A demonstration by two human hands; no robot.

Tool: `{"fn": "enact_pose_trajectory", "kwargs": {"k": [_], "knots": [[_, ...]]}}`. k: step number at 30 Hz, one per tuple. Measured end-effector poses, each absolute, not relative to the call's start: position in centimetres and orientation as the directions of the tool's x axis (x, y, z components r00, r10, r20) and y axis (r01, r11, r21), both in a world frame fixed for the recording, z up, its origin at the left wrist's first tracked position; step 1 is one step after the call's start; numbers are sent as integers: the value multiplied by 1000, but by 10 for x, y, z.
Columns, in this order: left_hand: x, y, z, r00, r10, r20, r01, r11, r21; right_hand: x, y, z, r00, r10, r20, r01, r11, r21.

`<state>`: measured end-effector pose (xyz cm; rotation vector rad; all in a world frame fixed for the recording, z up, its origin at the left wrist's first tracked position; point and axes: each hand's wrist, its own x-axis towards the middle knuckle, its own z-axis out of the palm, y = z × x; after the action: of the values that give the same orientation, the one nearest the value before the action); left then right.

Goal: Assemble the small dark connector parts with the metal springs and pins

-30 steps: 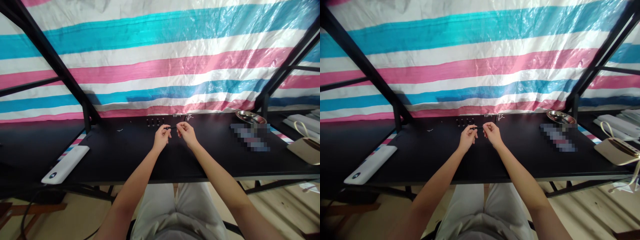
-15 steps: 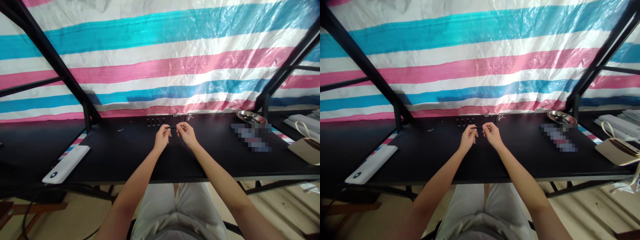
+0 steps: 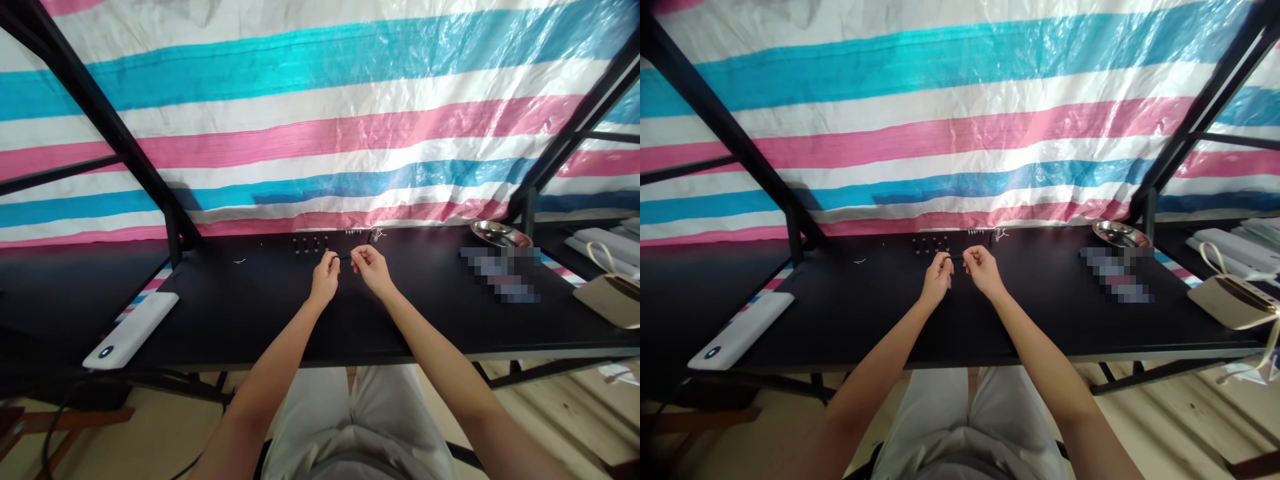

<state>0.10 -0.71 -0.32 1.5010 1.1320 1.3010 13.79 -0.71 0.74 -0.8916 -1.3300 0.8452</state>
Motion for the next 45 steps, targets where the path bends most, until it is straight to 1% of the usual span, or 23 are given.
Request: {"fn": "enact_pose_trajectory", "kwargs": {"k": [4, 11, 15, 19, 25, 35, 39, 45], "knots": [[2, -10, 0, 103, 943, 317, 90, -326, 941, 137, -8, 9, 58, 902, 428, -7, 429, -903], [3, -13, 7, 118, 956, 270, -9, -271, 963, 137, -9, 8, 33, 902, 431, -8, 432, -902], [3, -12, 6, 118, 956, 269, -41, -266, 963, 138, -8, 5, 16, 895, 445, -3, 445, -896], [3, -12, 6, 111, 964, 240, -61, -234, 970, 139, -8, 4, 9, 883, 470, 40, 469, -882], [4, -8, 4, 117, 976, 184, -142, -167, 976, 140, -8, 3, 8, 862, 506, 138, 500, -855], [3, -6, 8, 215, 976, 29, -273, 32, 962, 141, -17, 9, -39, 803, 594, 347, 569, -746], [2, -7, 10, 206, 978, 16, -285, 45, 958, 142, -19, 11, -69, 768, 637, 399, 606, -688], [2, -5, 8, 198, 980, 14, -312, 49, 949, 143, -19, 12, -116, 721, 683, 426, 658, -621]]}}
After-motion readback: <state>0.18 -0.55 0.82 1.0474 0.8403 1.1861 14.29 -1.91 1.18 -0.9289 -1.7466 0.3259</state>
